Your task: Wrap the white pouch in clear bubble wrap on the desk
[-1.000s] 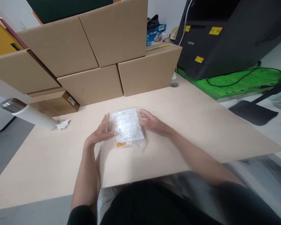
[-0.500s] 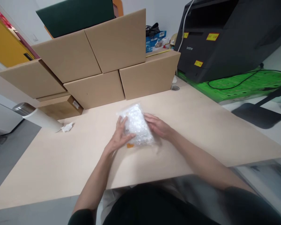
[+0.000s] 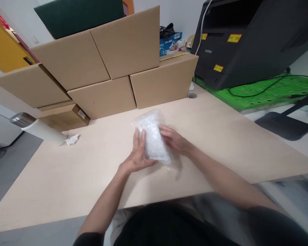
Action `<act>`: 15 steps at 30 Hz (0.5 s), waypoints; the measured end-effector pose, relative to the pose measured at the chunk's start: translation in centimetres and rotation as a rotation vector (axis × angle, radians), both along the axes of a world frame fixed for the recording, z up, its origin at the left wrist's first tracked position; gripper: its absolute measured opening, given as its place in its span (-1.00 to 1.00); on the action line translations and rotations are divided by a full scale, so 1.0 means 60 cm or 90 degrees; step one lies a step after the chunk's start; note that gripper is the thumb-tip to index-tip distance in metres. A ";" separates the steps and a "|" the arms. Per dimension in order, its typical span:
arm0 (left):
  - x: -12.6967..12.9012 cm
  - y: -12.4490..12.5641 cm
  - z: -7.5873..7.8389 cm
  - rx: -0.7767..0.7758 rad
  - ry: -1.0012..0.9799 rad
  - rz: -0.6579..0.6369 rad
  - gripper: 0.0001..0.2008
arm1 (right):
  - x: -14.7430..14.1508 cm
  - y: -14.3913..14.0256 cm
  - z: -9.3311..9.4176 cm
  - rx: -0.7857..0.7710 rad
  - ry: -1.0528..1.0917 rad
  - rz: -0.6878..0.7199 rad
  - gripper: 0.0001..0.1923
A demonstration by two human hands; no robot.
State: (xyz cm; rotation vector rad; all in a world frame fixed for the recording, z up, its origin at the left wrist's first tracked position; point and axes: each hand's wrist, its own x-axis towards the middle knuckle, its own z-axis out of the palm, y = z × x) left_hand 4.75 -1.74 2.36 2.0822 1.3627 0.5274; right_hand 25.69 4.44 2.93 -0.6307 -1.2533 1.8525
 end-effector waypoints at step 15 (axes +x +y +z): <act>0.004 0.000 -0.012 0.079 -0.164 -0.050 -0.18 | 0.003 0.014 -0.007 -0.025 0.090 -0.062 -0.70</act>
